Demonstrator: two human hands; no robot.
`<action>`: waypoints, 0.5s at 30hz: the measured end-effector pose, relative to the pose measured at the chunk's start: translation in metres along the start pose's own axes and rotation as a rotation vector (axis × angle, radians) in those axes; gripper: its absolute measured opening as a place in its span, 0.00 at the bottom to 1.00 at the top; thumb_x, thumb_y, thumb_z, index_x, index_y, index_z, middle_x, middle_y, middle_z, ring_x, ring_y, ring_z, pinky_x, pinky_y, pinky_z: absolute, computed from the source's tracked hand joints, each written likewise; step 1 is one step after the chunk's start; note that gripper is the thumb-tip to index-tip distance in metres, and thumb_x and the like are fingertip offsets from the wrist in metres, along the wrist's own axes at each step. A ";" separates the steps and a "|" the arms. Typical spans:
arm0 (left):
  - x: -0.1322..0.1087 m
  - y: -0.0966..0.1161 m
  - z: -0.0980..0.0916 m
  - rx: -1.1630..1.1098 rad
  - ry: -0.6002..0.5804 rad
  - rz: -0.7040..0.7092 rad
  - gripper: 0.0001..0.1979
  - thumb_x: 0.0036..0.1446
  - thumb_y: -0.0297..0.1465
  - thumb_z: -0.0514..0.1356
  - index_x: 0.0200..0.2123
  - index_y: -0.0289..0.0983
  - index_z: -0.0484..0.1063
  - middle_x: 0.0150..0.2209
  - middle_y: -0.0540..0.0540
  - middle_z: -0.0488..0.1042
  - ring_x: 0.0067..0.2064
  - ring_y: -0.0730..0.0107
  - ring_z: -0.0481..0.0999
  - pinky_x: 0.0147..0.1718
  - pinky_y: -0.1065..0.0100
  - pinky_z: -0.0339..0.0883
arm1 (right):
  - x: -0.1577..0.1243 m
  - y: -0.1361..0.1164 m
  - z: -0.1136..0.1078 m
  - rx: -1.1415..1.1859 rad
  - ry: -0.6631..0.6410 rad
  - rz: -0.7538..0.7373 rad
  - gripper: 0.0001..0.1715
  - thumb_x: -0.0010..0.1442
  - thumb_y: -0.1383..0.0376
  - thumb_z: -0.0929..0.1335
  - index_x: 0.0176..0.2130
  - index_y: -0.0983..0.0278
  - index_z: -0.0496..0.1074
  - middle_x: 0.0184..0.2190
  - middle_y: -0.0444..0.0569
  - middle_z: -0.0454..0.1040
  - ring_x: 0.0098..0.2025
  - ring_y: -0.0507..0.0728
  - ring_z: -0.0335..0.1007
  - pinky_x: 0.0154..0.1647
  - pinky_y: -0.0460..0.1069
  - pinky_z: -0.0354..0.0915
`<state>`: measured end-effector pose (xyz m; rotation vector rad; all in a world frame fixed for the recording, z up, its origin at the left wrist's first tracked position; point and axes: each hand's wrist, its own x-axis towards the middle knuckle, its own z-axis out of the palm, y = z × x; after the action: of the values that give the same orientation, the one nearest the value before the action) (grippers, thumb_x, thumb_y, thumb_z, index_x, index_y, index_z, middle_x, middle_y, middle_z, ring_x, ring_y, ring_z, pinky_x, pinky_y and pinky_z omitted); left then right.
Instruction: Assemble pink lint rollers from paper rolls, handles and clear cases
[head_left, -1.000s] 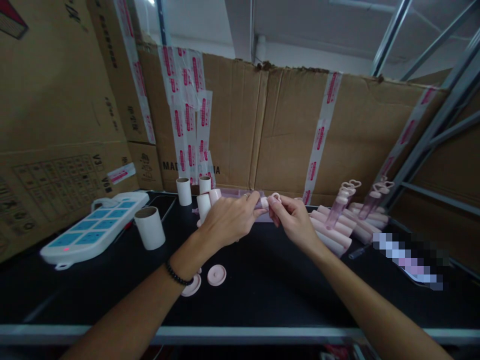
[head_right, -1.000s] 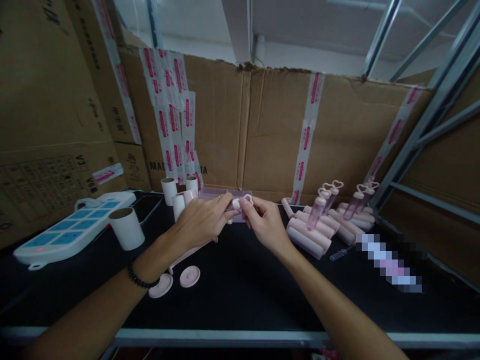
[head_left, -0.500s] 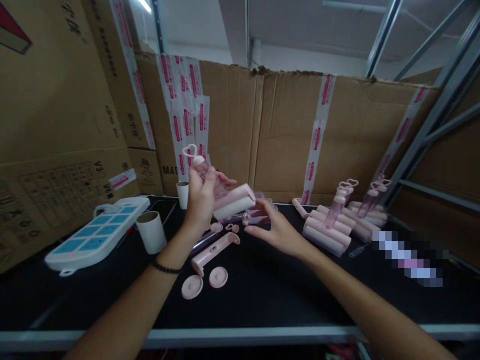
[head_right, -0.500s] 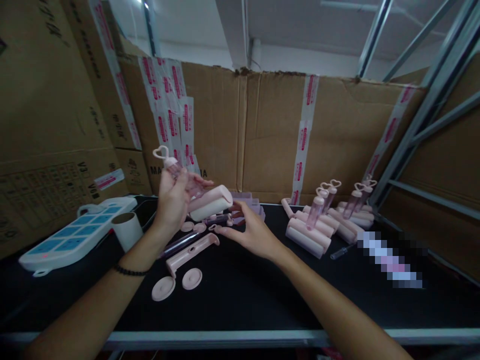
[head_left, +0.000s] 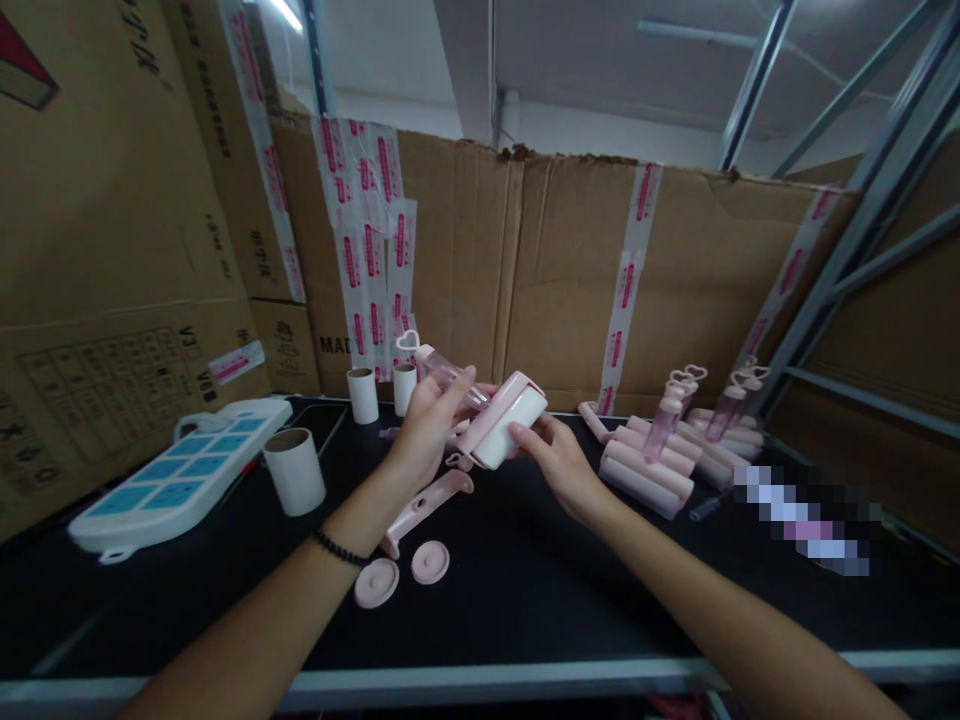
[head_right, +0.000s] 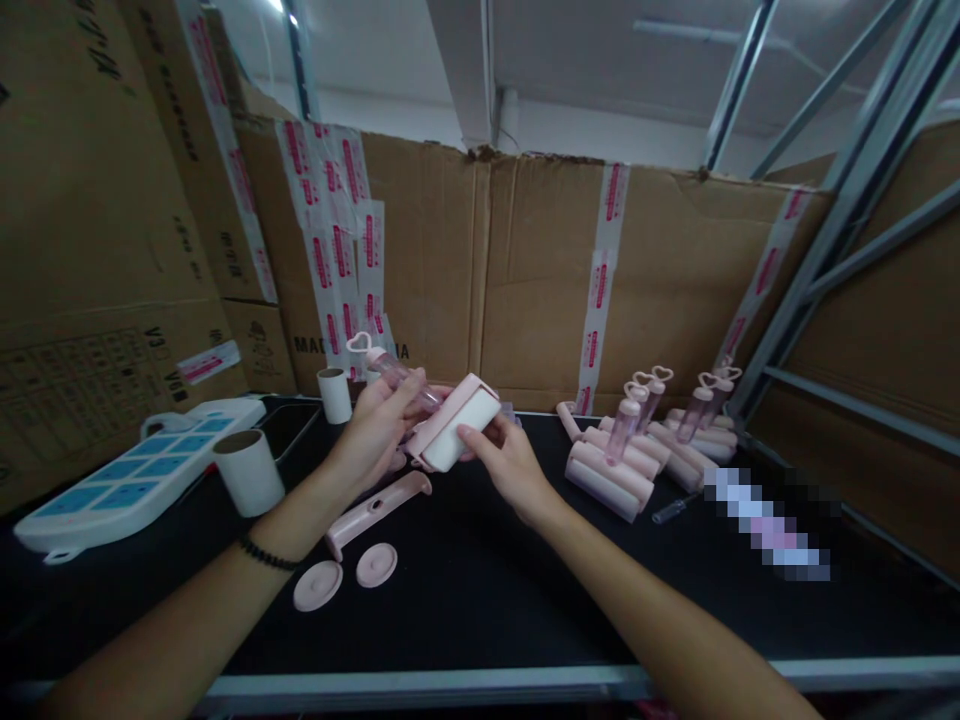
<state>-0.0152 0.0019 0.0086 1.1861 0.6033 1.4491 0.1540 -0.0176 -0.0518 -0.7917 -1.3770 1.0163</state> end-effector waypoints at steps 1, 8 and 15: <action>-0.001 0.000 0.001 -0.010 -0.002 -0.022 0.14 0.59 0.39 0.68 0.36 0.34 0.72 0.36 0.39 0.82 0.35 0.61 0.84 0.35 0.65 0.77 | 0.000 0.000 -0.002 0.004 -0.004 -0.015 0.27 0.58 0.50 0.74 0.50 0.63 0.74 0.50 0.53 0.80 0.49 0.62 0.77 0.42 0.52 0.76; -0.001 0.004 -0.001 -0.176 0.035 -0.169 0.13 0.61 0.39 0.66 0.38 0.36 0.70 0.34 0.41 0.82 0.32 0.61 0.83 0.33 0.62 0.79 | 0.004 0.006 -0.010 0.039 -0.112 -0.089 0.25 0.59 0.53 0.74 0.52 0.60 0.73 0.50 0.51 0.80 0.51 0.60 0.77 0.53 0.54 0.73; 0.009 0.012 -0.011 -0.300 0.242 -0.205 0.16 0.62 0.42 0.65 0.43 0.36 0.72 0.31 0.43 0.81 0.30 0.59 0.83 0.31 0.59 0.80 | 0.029 0.031 -0.052 -0.371 0.192 -0.075 0.19 0.60 0.54 0.70 0.46 0.64 0.72 0.42 0.55 0.80 0.44 0.60 0.77 0.48 0.56 0.73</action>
<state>-0.0287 0.0096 0.0180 0.7008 0.6264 1.4567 0.1992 0.0275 -0.0724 -1.0729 -1.4345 0.6146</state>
